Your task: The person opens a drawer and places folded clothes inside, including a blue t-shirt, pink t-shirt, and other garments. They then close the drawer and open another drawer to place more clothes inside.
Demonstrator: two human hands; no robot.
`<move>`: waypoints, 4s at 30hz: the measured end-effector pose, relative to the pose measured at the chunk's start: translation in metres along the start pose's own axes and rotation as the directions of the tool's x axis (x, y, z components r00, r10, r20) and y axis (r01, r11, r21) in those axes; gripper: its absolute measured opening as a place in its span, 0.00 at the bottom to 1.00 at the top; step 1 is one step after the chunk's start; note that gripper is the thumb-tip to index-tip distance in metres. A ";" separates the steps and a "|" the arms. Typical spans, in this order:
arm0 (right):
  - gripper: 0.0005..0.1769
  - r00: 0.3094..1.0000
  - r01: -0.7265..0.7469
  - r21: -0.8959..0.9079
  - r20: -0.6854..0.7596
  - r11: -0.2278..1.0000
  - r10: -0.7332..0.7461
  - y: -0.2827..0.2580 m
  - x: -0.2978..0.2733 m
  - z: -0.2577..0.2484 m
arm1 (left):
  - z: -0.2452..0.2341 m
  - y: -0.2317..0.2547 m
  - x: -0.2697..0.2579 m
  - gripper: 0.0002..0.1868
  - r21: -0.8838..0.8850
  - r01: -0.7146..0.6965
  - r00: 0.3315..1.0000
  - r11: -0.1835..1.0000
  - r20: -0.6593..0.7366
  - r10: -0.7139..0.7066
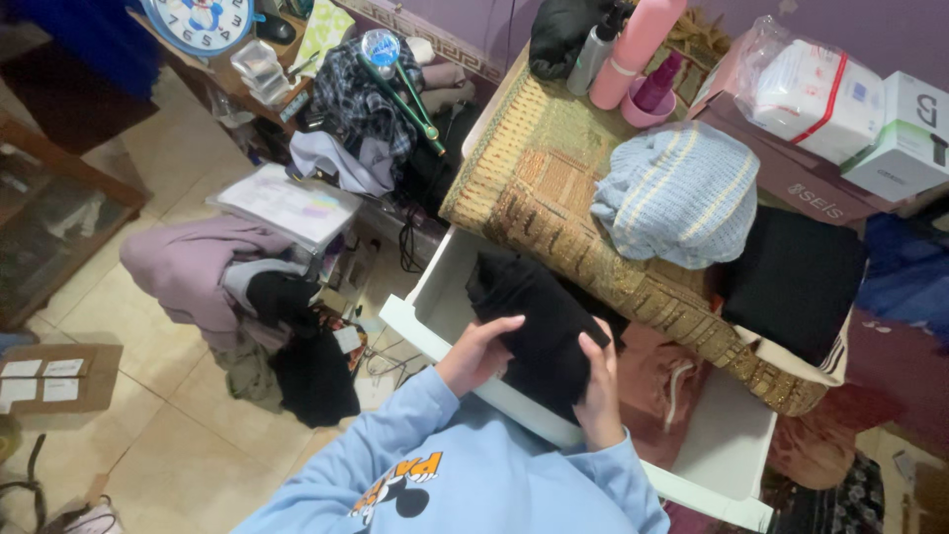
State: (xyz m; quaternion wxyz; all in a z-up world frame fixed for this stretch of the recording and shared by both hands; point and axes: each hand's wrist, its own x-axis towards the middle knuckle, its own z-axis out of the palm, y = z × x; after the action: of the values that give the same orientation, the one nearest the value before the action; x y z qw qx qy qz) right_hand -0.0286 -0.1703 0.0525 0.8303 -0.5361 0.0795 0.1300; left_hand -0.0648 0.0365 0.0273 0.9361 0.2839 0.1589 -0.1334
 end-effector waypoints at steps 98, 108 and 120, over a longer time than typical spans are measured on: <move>0.17 0.979 0.192 -0.485 0.029 0.853 -0.204 -0.029 0.003 -0.196 | 0.031 -0.078 0.129 0.42 0.572 -0.372 0.909 -0.731 0.383 -0.163; 0.16 0.902 0.422 -0.664 0.241 0.617 -0.358 -0.080 0.000 -0.106 | 0.055 -0.066 0.111 0.42 0.358 -0.732 0.678 -0.580 0.472 -0.563; 0.63 0.565 0.472 -0.858 0.471 -0.203 -0.677 -0.173 0.092 -0.009 | 0.029 0.041 0.022 0.38 0.737 -0.514 0.851 -0.439 0.501 -0.156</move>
State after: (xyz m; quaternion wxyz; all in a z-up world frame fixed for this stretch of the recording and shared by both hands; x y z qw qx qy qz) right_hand 0.1116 -0.2346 0.1742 0.2378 -0.9017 -0.2097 -0.2940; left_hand -0.0241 0.0498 0.0620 0.2799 0.9164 -0.2739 -0.0832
